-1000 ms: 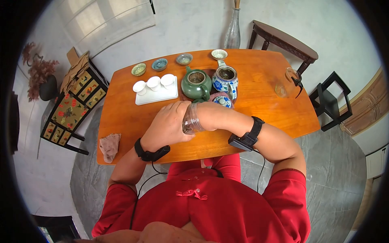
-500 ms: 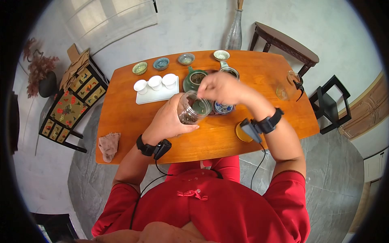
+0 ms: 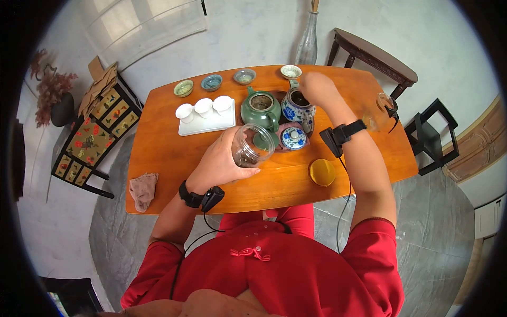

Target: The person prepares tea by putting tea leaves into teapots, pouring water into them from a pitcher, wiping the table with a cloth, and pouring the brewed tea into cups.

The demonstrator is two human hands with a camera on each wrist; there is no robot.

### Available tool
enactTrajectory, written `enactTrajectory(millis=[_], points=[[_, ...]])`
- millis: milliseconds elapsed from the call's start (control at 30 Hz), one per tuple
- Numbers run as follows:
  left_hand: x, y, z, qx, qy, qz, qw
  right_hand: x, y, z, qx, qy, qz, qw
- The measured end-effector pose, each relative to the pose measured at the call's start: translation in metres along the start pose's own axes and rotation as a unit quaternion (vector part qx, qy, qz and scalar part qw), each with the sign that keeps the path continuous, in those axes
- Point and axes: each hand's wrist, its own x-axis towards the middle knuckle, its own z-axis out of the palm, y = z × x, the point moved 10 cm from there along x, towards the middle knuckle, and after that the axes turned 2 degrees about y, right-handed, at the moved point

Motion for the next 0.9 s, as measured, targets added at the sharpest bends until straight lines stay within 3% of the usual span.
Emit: enactTrajectory(millis=[67,200,333,400,467,633,700,800,900], points=[[0.001,-0.001,-0.003,-0.007,0.009,0.004,1.0,-0.004,-0.021,-0.061,0.084,0.122,-0.009,0.989],[0.001,0.004,-0.007,-0.042,0.019,-0.004,0.999,-0.001,-0.064,-0.076,0.153,0.15,-0.053,0.975],[-0.003,0.006,-0.005,-0.022,0.024,0.017,0.999,0.01,-0.117,0.013,0.014,-0.017,-0.15,0.988],[-0.006,0.001,-0.005,-0.007,0.016,0.006,1.0,0.018,-0.115,0.034,0.023,-0.047,-0.112,0.992],[-0.008,0.0,-0.009,-0.007,0.015,-0.001,1.0,0.023,-0.117,0.027,0.029,-0.005,-0.13,0.991],[-0.009,-0.001,-0.014,-0.015,0.018,-0.009,1.0,0.019,-0.083,-0.037,0.076,0.065,-0.129,0.987],[-0.007,0.003,-0.014,-0.02,0.027,0.013,0.999,0.014,-0.059,-0.048,0.033,0.029,-0.044,0.998],[-0.005,0.001,-0.006,-0.037,0.015,0.009,0.999,0.015,-0.026,-0.014,-0.045,0.011,0.01,0.999],[-0.004,0.002,-0.001,-0.03,0.0,0.008,1.0,0.009,-0.018,0.006,-0.059,-0.011,-0.001,0.998]])
